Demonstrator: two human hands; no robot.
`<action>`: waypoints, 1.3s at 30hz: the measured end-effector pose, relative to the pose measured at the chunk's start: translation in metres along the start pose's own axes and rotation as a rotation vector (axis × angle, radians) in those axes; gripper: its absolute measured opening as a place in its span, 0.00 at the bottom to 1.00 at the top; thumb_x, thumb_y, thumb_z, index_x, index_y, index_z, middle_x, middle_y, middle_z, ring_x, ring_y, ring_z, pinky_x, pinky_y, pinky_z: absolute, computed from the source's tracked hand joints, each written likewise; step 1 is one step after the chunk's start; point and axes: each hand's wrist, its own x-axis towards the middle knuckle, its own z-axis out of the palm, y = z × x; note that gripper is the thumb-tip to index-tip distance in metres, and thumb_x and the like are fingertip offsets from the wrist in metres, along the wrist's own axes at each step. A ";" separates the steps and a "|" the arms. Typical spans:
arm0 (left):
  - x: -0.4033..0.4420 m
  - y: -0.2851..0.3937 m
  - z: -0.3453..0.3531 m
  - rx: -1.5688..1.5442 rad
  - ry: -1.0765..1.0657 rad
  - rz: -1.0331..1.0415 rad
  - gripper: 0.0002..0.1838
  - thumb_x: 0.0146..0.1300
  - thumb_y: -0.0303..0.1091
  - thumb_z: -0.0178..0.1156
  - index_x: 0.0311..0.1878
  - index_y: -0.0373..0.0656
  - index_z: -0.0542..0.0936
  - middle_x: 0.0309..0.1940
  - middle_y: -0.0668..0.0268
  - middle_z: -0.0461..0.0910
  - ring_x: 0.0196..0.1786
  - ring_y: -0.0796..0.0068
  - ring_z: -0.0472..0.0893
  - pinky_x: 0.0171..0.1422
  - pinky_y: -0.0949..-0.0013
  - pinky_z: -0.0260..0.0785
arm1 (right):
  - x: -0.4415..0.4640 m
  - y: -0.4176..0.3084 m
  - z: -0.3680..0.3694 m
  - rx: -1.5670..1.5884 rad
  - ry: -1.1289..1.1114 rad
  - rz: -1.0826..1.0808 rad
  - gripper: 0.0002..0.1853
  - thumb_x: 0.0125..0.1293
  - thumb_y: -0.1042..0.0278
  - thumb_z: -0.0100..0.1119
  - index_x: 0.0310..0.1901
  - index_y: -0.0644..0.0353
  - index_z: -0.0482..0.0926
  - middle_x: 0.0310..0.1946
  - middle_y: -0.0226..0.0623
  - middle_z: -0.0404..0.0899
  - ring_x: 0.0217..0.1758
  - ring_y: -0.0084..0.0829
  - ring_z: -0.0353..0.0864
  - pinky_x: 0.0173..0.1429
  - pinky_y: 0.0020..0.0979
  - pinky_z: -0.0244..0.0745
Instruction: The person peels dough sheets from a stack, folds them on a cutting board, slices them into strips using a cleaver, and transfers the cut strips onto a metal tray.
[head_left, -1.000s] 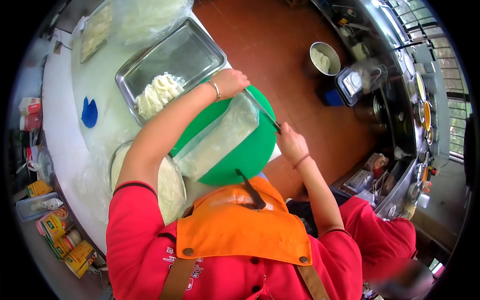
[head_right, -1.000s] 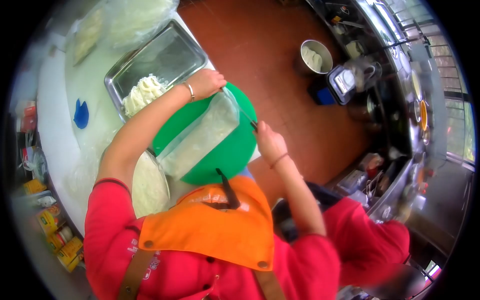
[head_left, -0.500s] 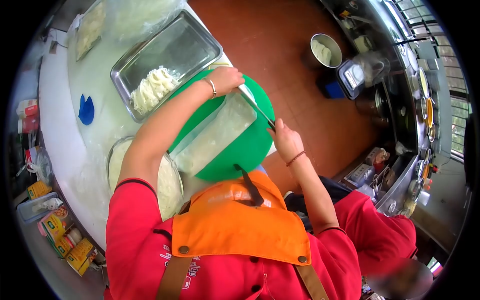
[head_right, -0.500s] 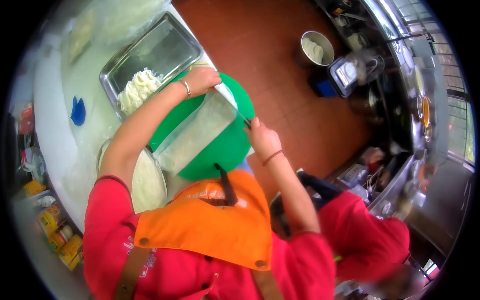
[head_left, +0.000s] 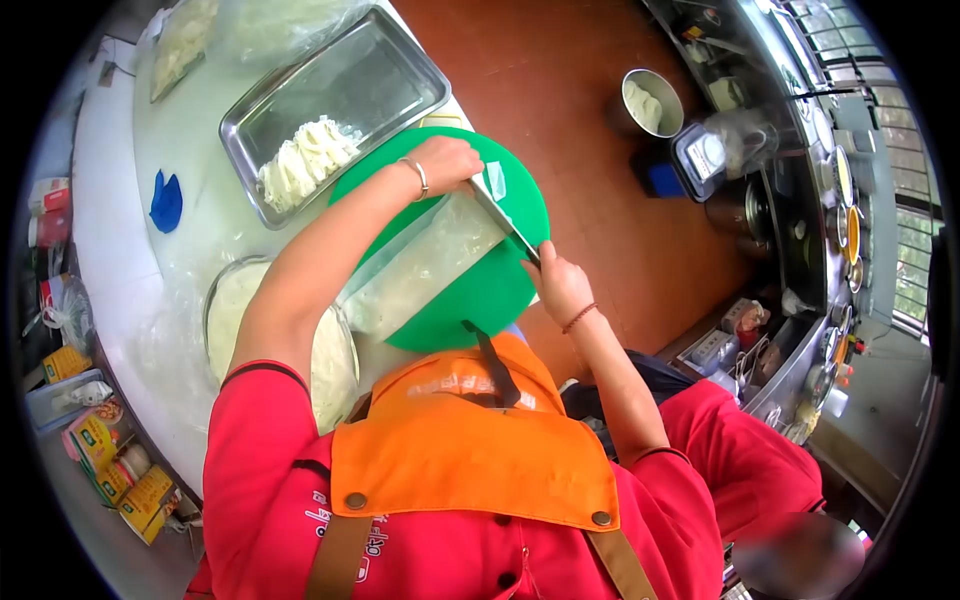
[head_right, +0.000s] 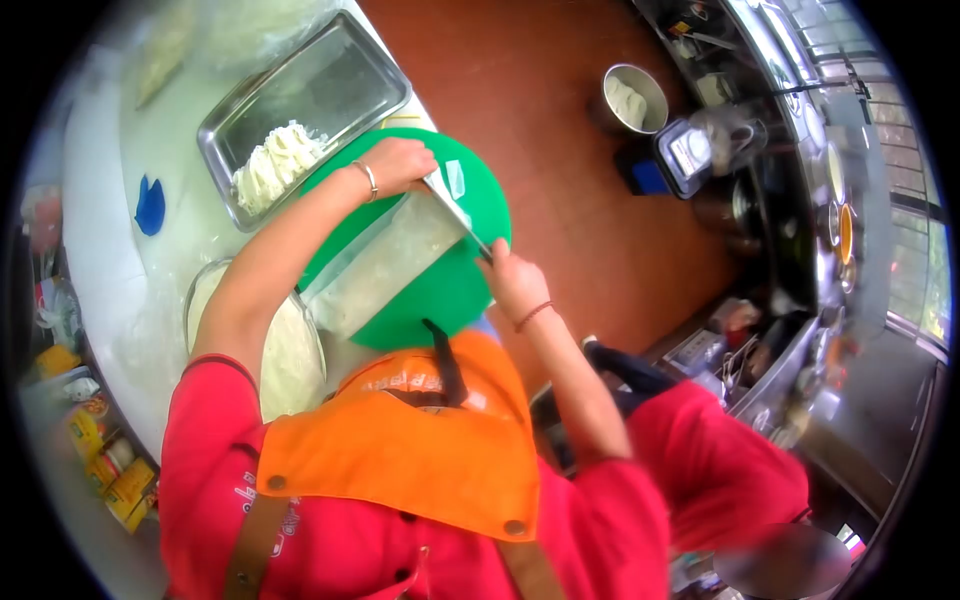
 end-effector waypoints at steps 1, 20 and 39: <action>0.000 0.004 -0.003 -0.010 -0.012 0.005 0.13 0.54 0.43 0.70 0.33 0.48 0.78 0.32 0.68 0.78 0.41 0.64 0.80 0.45 0.61 0.75 | -0.005 -0.006 -0.008 0.022 0.016 -0.005 0.16 0.72 0.53 0.55 0.42 0.59 0.67 0.29 0.51 0.82 0.29 0.54 0.82 0.32 0.52 0.77; -0.040 0.019 -0.013 -0.017 0.101 0.027 0.16 0.53 0.45 0.70 0.33 0.46 0.76 0.31 0.67 0.79 0.41 0.64 0.81 0.45 0.62 0.76 | -0.017 -0.036 -0.005 0.009 -0.015 -0.033 0.17 0.73 0.54 0.55 0.43 0.61 0.67 0.26 0.53 0.82 0.28 0.55 0.82 0.31 0.51 0.77; -0.062 0.030 0.013 -0.011 0.109 -0.003 0.16 0.53 0.48 0.69 0.34 0.49 0.76 0.31 0.69 0.78 0.40 0.67 0.80 0.46 0.64 0.71 | -0.020 -0.046 0.038 0.065 -0.004 0.013 0.16 0.72 0.54 0.57 0.41 0.60 0.68 0.23 0.51 0.81 0.25 0.54 0.81 0.29 0.51 0.76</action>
